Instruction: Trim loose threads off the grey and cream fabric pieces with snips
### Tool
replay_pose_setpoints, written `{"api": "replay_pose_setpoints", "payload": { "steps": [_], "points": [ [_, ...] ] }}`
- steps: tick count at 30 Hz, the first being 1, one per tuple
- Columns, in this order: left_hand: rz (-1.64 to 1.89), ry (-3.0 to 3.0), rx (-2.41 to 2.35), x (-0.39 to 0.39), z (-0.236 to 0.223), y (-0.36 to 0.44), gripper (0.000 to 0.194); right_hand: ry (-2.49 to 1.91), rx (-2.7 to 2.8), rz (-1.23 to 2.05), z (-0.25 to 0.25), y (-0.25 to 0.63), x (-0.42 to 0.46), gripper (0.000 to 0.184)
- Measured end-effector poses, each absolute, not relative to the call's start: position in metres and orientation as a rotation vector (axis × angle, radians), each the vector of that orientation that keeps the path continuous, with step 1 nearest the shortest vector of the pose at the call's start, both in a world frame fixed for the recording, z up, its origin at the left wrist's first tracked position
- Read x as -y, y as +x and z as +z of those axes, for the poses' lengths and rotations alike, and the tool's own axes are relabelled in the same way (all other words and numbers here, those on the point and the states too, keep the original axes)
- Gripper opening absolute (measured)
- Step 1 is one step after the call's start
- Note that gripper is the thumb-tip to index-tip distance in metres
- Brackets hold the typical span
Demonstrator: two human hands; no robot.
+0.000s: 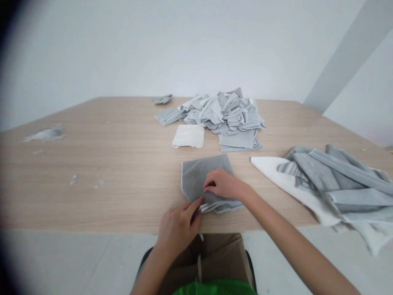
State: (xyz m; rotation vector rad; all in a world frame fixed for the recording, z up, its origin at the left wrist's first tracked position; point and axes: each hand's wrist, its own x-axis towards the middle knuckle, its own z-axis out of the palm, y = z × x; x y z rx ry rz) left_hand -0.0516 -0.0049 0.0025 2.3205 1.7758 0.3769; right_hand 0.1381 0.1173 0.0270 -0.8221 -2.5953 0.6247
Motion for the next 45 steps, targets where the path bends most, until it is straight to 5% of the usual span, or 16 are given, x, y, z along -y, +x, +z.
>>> {"api": "replay_pose_setpoints", "payload": {
  "steps": [14, 26, 41, 45],
  "points": [
    [0.367, 2.327, -1.762, 0.005, 0.004, -0.052, 0.042, -0.862, 2.65, 0.373, 0.022, 0.131, -0.103, 0.02],
    [0.445, 2.323, -1.678, 0.008, 0.0, -0.052, 0.043, -0.636, 2.357, 0.339, 0.121, 0.054, -0.124, 0.014],
    [0.579, 2.274, -1.528, 0.012, -0.001, -0.054, 0.021, -0.497, 2.555, 0.693, 0.058, -0.186, -0.18, 0.008],
    [0.623, 2.307, -1.46, 0.012, -0.003, -0.056, 0.022, -0.443, 2.568, 0.781, 0.043, -0.206, -0.186, 0.021]
  ]
}}
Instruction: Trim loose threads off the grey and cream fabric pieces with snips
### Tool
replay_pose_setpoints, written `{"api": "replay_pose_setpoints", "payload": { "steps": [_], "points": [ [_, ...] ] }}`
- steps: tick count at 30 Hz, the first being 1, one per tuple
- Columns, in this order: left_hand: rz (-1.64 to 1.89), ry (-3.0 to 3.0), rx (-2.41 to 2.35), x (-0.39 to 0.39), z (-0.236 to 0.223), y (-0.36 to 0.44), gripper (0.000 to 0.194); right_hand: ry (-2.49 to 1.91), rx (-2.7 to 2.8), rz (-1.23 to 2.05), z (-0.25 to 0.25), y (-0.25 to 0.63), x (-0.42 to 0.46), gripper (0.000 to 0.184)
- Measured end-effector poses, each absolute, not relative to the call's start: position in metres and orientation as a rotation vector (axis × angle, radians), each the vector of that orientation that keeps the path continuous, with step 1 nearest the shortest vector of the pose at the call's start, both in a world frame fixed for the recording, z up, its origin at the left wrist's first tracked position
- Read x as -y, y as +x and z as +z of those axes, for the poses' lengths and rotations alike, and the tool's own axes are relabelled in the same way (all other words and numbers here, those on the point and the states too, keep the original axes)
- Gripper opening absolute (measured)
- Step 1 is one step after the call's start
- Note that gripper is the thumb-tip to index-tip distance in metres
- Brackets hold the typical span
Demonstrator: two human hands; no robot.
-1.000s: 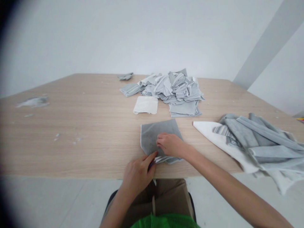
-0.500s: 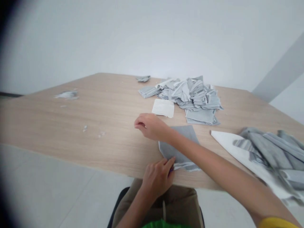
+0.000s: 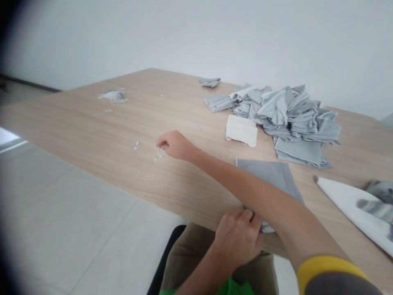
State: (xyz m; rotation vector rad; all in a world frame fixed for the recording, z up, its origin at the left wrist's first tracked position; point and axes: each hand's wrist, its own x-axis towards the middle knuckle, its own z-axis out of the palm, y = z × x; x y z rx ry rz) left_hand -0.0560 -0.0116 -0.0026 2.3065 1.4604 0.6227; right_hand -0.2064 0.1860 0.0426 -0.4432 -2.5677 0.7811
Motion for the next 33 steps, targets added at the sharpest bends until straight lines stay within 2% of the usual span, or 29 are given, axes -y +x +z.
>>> {"api": "replay_pose_setpoints", "payload": {
  "steps": [5, 9, 12, 17, 21, 25, 30, 33],
  "points": [
    [0.629, 2.323, -1.466, 0.012, -0.005, -0.056, 0.02, -0.459, 2.524, 0.747, 0.052, -0.197, -0.186, 0.035],
    [0.618, 2.323, -1.511, 0.012, -0.003, -0.056, 0.021, -0.501, 2.415, 0.645, 0.079, -0.162, -0.181, 0.029],
    [0.614, 2.313, -1.555, 0.012, -0.001, -0.056, 0.022, -0.557, 2.251, 0.579, 0.1, -0.106, -0.165, 0.018],
    [0.617, 2.302, -1.601, 0.011, 0.0, -0.057, 0.027, -0.845, 2.003, 0.509, 0.111, 0.032, -0.101, 0.025],
    [0.604, 2.311, -1.629, 0.009, -0.001, -0.059, 0.031, -1.131, 1.776, 0.371, 0.091, 0.136, -0.033, 0.031],
    [0.585, 2.343, -1.644, 0.006, -0.003, -0.059, 0.034, -1.32, 1.516, 0.37, 0.054, 0.199, 0.028, 0.031],
    [0.613, 2.384, -1.683, 0.003, -0.009, -0.06, 0.035, -1.357, 1.136, 0.573, 0.003, 0.211, 0.06, 0.015],
    [0.721, 2.397, -1.645, 0.001, -0.013, -0.063, 0.035, -1.355, 1.059, 0.722, -0.016, 0.197, 0.056, 0.014]
  ]
}}
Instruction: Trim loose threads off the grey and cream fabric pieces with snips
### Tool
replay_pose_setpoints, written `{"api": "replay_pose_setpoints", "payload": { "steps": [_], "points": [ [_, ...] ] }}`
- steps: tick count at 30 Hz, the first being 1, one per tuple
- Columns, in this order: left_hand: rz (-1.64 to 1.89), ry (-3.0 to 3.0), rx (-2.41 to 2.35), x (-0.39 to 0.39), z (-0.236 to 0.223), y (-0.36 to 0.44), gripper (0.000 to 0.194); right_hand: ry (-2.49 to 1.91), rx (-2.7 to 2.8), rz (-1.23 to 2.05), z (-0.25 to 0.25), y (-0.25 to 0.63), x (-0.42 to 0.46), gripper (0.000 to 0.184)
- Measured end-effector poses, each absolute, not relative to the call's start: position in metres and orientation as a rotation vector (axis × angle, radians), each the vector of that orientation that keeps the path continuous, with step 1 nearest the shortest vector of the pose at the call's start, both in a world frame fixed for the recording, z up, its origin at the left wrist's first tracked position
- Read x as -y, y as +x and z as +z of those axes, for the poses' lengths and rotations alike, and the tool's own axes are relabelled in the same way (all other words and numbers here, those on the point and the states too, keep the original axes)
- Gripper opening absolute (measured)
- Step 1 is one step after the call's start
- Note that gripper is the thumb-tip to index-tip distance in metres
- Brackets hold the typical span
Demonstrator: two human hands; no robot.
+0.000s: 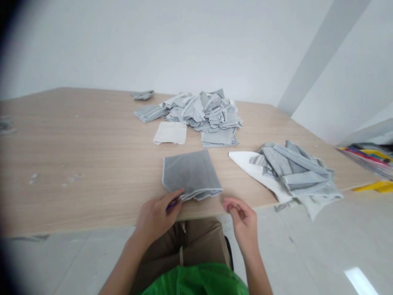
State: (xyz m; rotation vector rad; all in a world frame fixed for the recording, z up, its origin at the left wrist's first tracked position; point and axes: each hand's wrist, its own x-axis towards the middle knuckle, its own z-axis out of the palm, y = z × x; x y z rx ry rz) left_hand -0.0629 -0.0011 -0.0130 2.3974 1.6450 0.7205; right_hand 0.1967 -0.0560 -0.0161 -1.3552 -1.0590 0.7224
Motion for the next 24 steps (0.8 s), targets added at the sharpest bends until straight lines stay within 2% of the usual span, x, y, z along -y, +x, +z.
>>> {"api": "replay_pose_setpoints", "payload": {
  "steps": [11, 24],
  "points": [
    [0.75, 2.342, -1.704, -0.001, -0.015, -0.067, 0.045, -1.351, 1.04, 0.567, -0.034, 0.196, 0.025, 0.019],
    [0.705, 2.33, -1.819, -0.003, -0.009, -0.058, 0.037, -1.441, 1.369, 0.272, -0.031, 0.188, 0.025, 0.014]
  ]
}}
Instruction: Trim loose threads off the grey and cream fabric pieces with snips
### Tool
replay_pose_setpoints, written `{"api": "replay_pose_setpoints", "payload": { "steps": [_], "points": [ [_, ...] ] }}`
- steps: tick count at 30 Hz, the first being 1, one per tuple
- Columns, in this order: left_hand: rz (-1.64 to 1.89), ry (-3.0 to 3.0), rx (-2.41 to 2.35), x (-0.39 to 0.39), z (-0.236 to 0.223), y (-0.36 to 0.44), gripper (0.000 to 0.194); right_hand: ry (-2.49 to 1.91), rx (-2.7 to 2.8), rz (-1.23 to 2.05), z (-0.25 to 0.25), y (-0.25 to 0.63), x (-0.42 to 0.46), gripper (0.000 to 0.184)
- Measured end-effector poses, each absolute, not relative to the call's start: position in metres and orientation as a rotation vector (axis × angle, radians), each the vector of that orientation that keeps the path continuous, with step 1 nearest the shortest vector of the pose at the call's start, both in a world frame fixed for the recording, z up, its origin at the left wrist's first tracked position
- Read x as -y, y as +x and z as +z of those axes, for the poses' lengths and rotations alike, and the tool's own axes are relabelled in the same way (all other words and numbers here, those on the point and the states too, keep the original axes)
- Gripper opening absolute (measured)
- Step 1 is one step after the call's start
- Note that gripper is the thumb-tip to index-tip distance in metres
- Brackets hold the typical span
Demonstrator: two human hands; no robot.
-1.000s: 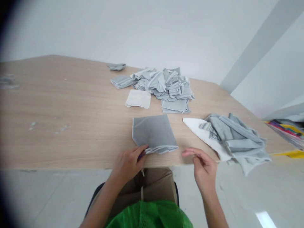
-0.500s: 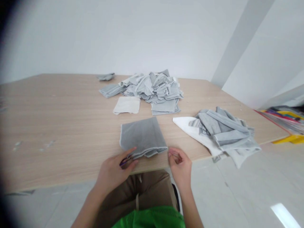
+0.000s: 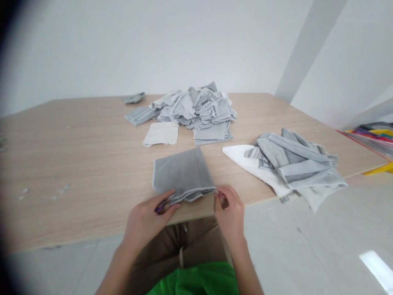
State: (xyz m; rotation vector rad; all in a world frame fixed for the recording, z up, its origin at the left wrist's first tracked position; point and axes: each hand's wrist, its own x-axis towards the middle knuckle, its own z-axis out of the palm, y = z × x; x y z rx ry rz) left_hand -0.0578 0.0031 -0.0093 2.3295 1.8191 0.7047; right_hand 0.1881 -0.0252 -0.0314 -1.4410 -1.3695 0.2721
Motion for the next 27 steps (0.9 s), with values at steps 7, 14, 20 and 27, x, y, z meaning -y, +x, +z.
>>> {"api": "replay_pose_setpoints", "payload": {
  "steps": [7, 14, 20, 27],
  "points": [
    [0.694, 2.378, -1.797, -0.006, -0.01, -0.048, 0.03, -1.467, 1.349, 0.236, -0.03, 0.183, 0.026, 0.014],
    [0.811, 2.357, -1.691, -0.005, -0.02, -0.052, 0.025, -1.51, 1.109, 0.663, -0.019, 0.172, 0.041, 0.026],
    [0.834, 2.331, -1.656, -0.002, -0.022, -0.054, 0.026, -1.406, 0.889, 1.347, -0.015, 0.126, 0.046, 0.04],
    [0.883, 2.318, -1.591, -0.002, -0.021, -0.055, 0.026, -1.171, 0.415, 1.539, 0.002, 0.11, 0.033, 0.045]
  ]
}}
